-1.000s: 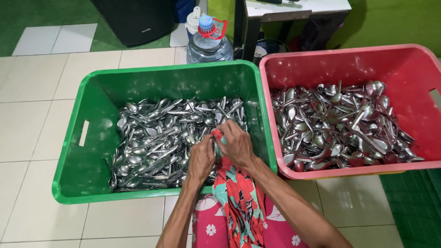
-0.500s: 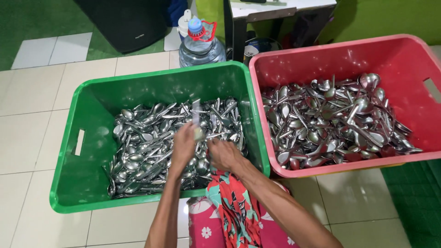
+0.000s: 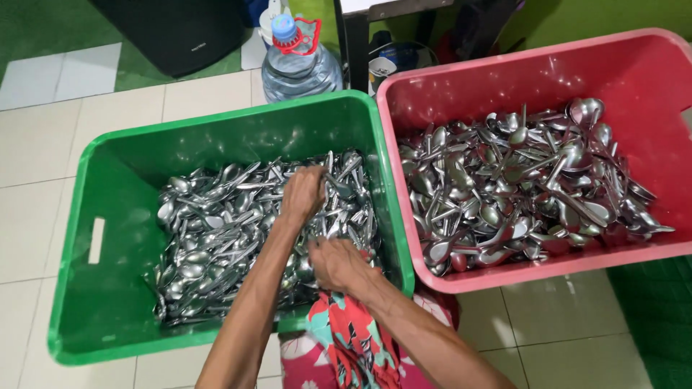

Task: Polishing metal spoons with a cloth and moving them between containers.

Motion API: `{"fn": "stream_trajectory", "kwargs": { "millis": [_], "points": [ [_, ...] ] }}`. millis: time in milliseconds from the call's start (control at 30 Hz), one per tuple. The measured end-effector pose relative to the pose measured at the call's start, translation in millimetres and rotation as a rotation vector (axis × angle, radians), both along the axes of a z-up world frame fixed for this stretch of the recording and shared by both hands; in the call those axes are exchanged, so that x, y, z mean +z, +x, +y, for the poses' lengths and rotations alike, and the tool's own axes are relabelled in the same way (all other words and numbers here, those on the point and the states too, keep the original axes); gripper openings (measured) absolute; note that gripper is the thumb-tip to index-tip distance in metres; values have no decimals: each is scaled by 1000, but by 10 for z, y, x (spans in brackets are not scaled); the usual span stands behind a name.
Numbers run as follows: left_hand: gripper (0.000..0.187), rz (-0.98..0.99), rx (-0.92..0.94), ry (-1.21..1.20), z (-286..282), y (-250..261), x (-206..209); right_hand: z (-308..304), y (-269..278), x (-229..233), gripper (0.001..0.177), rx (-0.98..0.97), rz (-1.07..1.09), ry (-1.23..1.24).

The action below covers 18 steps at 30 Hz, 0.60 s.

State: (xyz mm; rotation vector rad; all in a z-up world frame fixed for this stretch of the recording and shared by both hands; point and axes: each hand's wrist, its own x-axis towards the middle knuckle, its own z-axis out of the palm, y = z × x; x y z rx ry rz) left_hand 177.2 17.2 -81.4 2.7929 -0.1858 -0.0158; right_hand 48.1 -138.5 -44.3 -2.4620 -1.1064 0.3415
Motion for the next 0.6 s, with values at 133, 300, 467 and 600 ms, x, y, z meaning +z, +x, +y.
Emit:
{"fn": "stream_trajectory", "kwargs": {
  "millis": [133, 300, 467, 600],
  "points": [
    [38, -101, -168, 349, 72, 449, -929, 8, -65, 56, 41, -43, 25, -12],
    [44, 51, -354, 876, -210, 450, -721, -52, -230, 139, 19, -15, -84, 173],
    [35, 49, -352, 916, -150, 556, -987, -40, -218, 172, 20, -14, -70, 91],
    [46, 84, -319, 950, -113, 519, -1018, -23, -197, 243, 18, 0, 3, 63]
  ]
}}
